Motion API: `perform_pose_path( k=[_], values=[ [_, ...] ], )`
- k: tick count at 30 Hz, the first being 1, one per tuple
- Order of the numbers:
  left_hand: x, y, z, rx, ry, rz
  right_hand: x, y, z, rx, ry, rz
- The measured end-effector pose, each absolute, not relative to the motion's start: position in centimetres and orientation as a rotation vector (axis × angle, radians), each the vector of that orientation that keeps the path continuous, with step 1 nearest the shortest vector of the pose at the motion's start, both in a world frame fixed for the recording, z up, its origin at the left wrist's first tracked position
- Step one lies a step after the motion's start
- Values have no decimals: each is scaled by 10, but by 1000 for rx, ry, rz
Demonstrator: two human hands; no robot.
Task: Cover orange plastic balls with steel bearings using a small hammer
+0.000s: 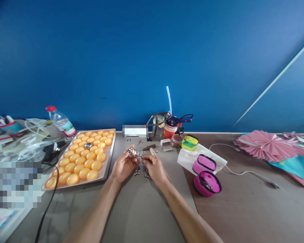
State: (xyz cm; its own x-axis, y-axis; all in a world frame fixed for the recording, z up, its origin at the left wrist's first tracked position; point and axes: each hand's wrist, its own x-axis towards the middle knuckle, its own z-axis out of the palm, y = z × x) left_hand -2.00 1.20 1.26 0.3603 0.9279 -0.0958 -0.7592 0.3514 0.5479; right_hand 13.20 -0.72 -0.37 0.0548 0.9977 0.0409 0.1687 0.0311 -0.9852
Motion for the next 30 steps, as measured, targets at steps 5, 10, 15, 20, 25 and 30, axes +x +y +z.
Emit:
perform_pose_path(
  k=[5, 10, 15, 20, 25, 30],
  values=[
    [-17, 13, 10, 428, 441, 1120, 129, -12, 11, -1266, -1134, 1158],
    [-14, 11, 12, 536, 481, 1125, 126, -17, 22, -1202, -1098, 1239],
    [-15, 9, 13, 586, 473, 1121, 123, -19, 27, -1074, -1038, 1306],
    [-15, 10, 12, 609, 478, 1098, 123, -20, 28, -1064, -1032, 1295],
    [-13, 10, 10, 650, 489, 1103, 124, -18, 22, -1082, -1048, 1279],
    [-12, 10, 10, 695, 491, 1104, 124, -20, 25, -1101, -1066, 1256]
  ],
)
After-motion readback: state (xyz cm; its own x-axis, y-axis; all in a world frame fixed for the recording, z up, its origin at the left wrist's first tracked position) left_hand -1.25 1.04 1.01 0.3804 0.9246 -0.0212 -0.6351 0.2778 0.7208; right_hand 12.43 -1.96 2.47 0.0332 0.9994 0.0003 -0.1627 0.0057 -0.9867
